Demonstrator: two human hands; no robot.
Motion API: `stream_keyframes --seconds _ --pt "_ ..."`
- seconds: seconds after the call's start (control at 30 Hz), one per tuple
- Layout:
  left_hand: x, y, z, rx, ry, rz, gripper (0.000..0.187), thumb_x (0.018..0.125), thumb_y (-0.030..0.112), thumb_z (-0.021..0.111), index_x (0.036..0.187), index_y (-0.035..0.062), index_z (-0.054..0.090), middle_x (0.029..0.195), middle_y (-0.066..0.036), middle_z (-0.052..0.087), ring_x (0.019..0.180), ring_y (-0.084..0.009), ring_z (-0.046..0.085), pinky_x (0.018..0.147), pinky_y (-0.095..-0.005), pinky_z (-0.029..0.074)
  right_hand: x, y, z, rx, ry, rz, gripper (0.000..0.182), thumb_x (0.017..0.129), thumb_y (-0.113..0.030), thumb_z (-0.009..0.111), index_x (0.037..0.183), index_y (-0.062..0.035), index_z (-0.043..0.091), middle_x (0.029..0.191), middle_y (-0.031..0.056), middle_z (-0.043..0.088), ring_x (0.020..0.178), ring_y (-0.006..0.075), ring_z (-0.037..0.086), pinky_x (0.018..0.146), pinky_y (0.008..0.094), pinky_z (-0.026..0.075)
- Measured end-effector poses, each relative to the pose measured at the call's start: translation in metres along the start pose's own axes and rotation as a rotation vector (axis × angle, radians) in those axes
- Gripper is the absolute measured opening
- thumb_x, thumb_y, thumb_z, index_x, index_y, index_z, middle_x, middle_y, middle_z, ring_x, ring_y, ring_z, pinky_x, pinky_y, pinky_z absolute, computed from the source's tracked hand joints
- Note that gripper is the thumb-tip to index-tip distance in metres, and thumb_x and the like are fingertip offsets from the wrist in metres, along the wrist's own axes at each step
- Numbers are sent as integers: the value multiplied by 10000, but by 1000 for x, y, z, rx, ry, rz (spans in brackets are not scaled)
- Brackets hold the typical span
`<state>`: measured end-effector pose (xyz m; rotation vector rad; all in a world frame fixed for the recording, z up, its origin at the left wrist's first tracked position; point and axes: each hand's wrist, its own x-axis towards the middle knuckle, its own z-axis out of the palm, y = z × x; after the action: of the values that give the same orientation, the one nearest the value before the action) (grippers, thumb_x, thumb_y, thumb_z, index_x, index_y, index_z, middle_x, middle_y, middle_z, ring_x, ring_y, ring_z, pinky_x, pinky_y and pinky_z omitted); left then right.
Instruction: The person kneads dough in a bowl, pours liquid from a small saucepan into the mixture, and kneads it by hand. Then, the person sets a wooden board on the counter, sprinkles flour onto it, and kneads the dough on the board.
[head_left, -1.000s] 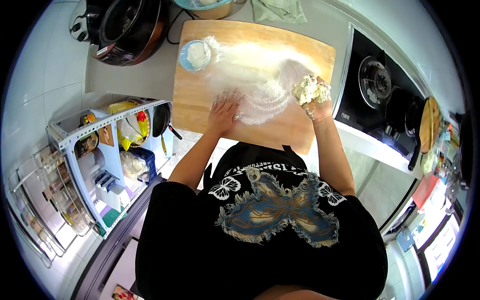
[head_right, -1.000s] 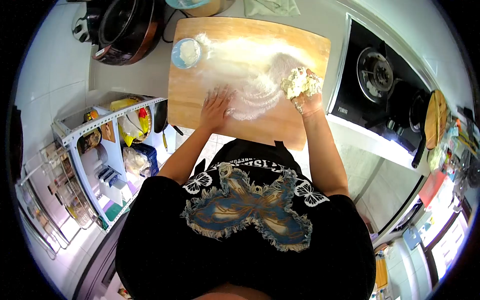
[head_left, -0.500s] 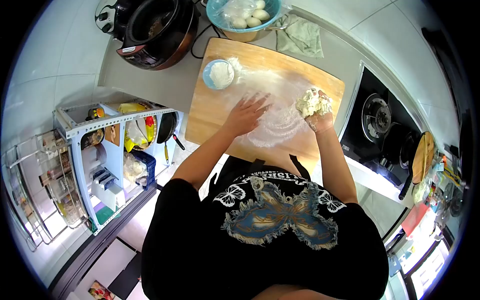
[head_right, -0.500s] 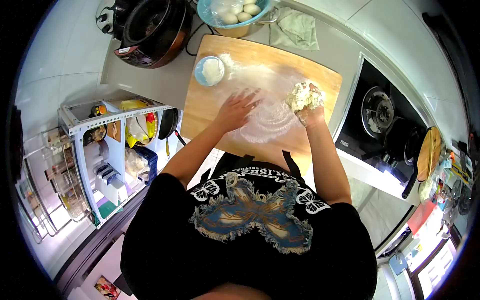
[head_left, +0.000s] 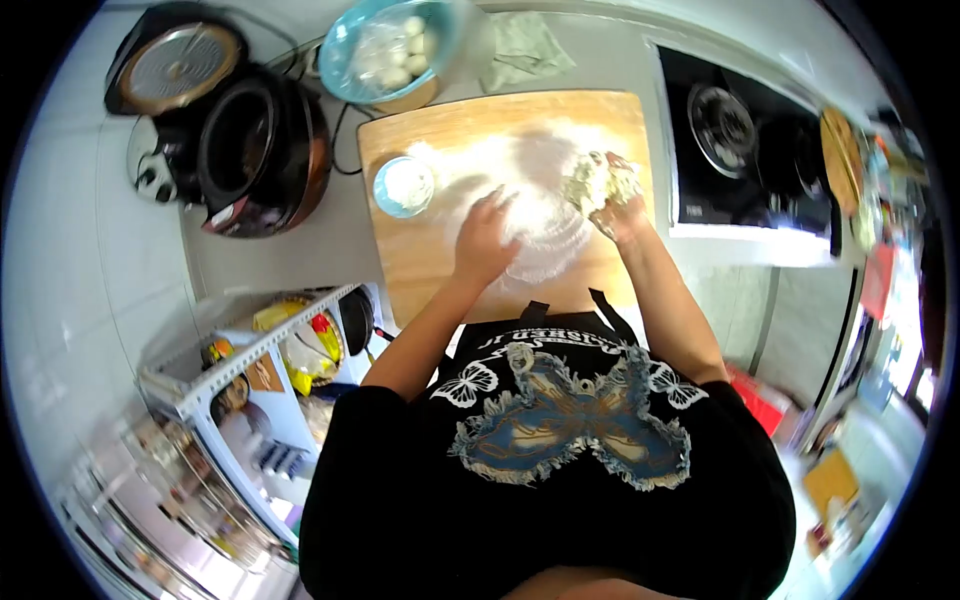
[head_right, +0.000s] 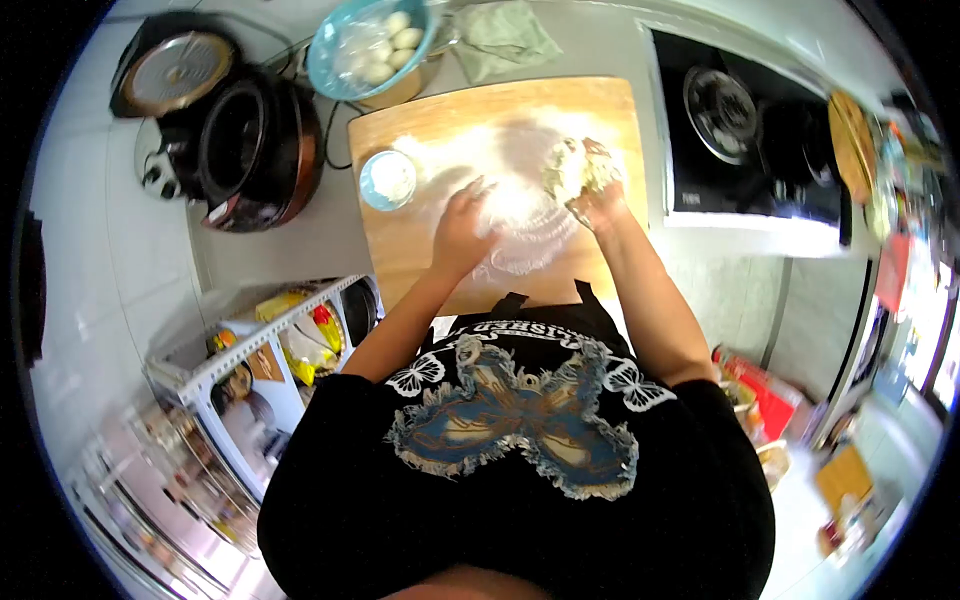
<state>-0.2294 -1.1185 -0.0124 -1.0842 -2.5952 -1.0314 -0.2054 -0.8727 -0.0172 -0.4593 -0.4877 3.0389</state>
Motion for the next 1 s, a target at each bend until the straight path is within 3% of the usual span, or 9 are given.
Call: stream_keyframes --seconds 0.2,0.23,0.33,0.4,0.47,0.6,0.73,0.83,1.0 --pt "10 -24 22 -1917 -116 -1190 571 935 486 371 1321 71 444 1332 -101 482 1237 -269 429 1059 -426 301 -17 40 25 147 -129 89 329 891 -335 456 1007 -69 611 956 126 659 845 289 638 785 444 524" --pt "21 -9 22 -1920 -227 -1231 571 935 486 371 1321 71 444 1332 -101 482 1237 -269 429 1059 -426 301 -20 44 42 161 -38 42 304 886 -323 466 985 -77 615 931 118 658 830 285 637 774 436 525" --pt "44 46 29 -2109 -351 -1006 535 934 431 382 1290 41 460 1310 -121 491 1229 -285 428 1071 -452 289 -25 51 46 395 -385 53 227 880 -271 481 919 -99 623 877 88 651 800 268 630 756 412 524" --pt "58 88 42 -2170 -369 -548 472 937 342 354 1290 43 450 1298 -128 488 1287 -342 339 1127 -487 192 -42 56 52 314 -234 -133 229 889 -267 473 889 -99 629 883 83 655 791 260 628 749 403 525" --pt "82 100 26 -2329 -347 -652 466 932 322 365 1282 26 449 1296 -147 483 1284 -348 339 1125 -480 197 -14 73 83 953 60 -323 257 898 -297 466 865 -102 630 872 81 657 779 258 626 739 400 524" --pt "80 150 50 -2267 -450 -674 496 929 333 363 1293 3 430 1330 -167 448 1285 -342 343 1129 -462 199 -65 10 39 569 -278 -167 370 932 -390 408 882 -110 644 854 66 659 795 247 627 758 399 523" --pt "82 216 89 -2253 -568 -694 528 926 345 361 1305 -20 411 1365 -186 413 1287 -336 348 1133 -444 201 -116 -34 32 762 -414 -446 379 932 -413 416 869 -117 643 841 70 658 797 247 630 762 398 526" --pt "66 283 137 -2338 -651 -705 569 919 377 386 1316 -31 397 1373 -210 396 1289 -348 342 1135 -453 196 -185 -78 36 1223 -63 -862 334 926 -396 453 877 -120 634 850 70 657 799 245 634 761 398 530" --pt "61 420 232 -2220 -817 -772 714 866 488 461 1351 -26 357 1421 -212 341 1333 -351 290 1134 -454 184 -284 -202 -64 947 -141 -777 265 914 -361 490 919 -137 632 875 49 657 860 231 626 791 380 522"
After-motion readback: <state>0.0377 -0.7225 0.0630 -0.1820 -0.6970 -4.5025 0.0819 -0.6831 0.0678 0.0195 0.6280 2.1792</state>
